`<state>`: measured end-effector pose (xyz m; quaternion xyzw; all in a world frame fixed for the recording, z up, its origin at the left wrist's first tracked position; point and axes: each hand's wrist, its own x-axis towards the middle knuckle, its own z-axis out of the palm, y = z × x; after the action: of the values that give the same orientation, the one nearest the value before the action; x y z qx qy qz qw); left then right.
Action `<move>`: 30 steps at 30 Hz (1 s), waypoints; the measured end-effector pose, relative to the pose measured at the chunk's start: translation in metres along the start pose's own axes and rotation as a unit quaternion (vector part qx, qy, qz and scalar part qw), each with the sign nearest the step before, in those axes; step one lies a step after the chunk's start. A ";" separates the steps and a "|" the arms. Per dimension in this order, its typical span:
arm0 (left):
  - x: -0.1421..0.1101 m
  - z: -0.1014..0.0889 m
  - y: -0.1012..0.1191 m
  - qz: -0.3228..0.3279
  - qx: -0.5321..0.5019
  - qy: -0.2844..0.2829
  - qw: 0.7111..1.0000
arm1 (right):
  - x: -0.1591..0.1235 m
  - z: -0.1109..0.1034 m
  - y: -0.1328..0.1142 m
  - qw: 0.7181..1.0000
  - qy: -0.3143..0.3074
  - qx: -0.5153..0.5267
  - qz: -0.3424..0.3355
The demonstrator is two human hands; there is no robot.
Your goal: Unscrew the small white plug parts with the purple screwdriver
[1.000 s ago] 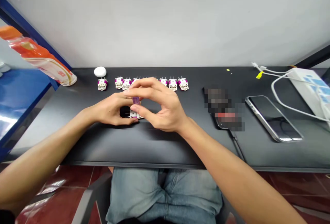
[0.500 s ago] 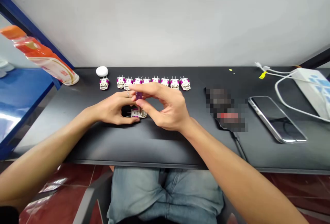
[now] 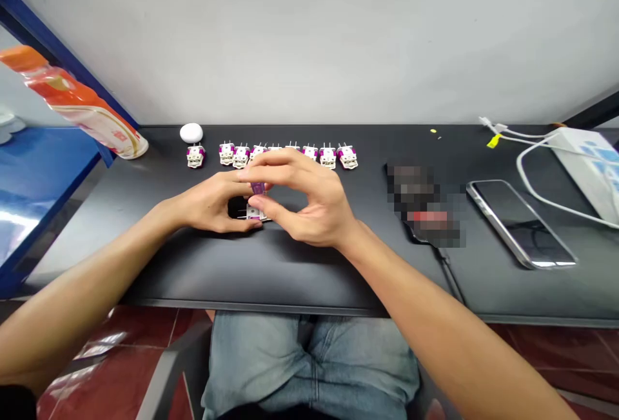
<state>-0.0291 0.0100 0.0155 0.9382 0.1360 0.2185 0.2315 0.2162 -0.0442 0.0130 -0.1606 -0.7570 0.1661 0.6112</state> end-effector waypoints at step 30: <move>0.001 0.001 -0.001 0.001 -0.003 -0.002 1.000 | -0.003 -0.003 -0.004 0.997 -0.024 0.028 0.072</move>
<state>-0.0281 0.0105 0.0147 0.9382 0.1338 0.2175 0.2338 0.2194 -0.0488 0.0128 -0.1936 -0.7531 0.2350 0.5832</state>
